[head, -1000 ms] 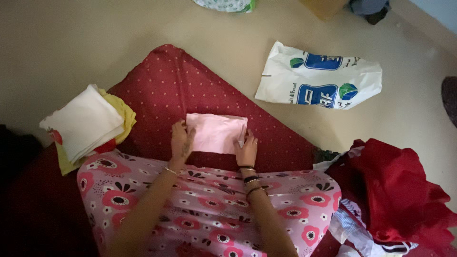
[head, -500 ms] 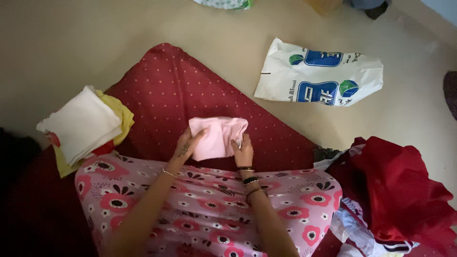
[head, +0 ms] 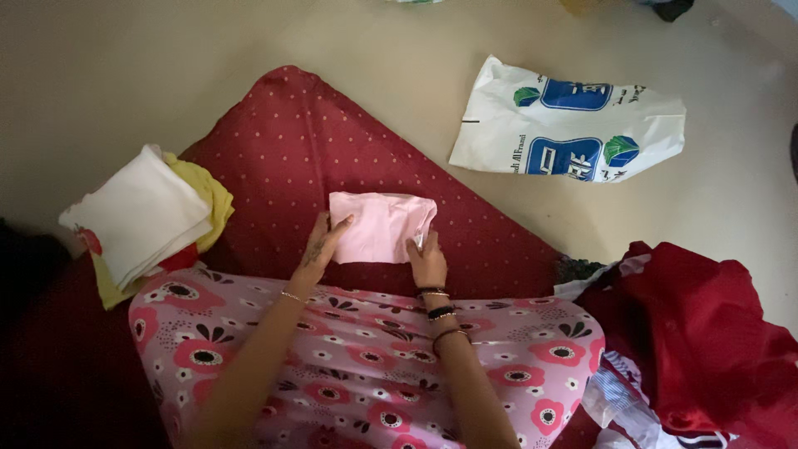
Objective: The person folds several clothing items, including a black and white garment, a red shirt, and a pink shirt, by hand on a bed.
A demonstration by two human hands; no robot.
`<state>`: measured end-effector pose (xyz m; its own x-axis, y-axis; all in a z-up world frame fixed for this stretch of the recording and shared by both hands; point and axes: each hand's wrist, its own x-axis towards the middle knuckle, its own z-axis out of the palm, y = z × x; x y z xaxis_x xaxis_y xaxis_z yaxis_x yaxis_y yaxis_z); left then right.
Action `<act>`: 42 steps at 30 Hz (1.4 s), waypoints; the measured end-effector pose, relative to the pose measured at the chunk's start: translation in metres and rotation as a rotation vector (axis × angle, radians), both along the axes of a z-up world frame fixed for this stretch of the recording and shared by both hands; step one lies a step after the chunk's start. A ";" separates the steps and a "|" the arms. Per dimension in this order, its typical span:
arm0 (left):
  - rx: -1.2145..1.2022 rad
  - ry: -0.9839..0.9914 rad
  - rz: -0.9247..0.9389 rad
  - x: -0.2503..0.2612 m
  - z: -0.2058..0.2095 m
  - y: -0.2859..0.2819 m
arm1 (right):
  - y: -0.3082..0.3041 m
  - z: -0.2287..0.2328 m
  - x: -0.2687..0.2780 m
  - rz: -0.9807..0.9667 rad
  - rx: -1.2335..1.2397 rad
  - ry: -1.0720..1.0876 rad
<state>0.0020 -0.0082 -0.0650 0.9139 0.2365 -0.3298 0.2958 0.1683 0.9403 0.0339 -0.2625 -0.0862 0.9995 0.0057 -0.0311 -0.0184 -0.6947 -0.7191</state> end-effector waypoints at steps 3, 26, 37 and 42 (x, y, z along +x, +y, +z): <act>0.193 0.102 0.018 0.016 -0.014 -0.001 | -0.001 -0.001 0.001 0.014 -0.010 0.033; 0.019 0.079 -0.098 0.000 0.031 -0.003 | -0.001 -0.002 -0.003 -0.009 0.036 -0.047; -0.019 0.023 -0.060 -0.002 0.055 -0.007 | 0.005 0.025 -0.007 -0.114 0.180 -0.079; 0.093 0.114 -0.054 0.009 0.027 -0.001 | 0.006 0.023 -0.004 -0.079 0.162 -0.062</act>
<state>0.0110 -0.0089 -0.0383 0.8841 0.2220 -0.4112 0.4079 0.0628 0.9109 0.0300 -0.2569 -0.0635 0.9970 -0.0731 0.0255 -0.0206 -0.5677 -0.8229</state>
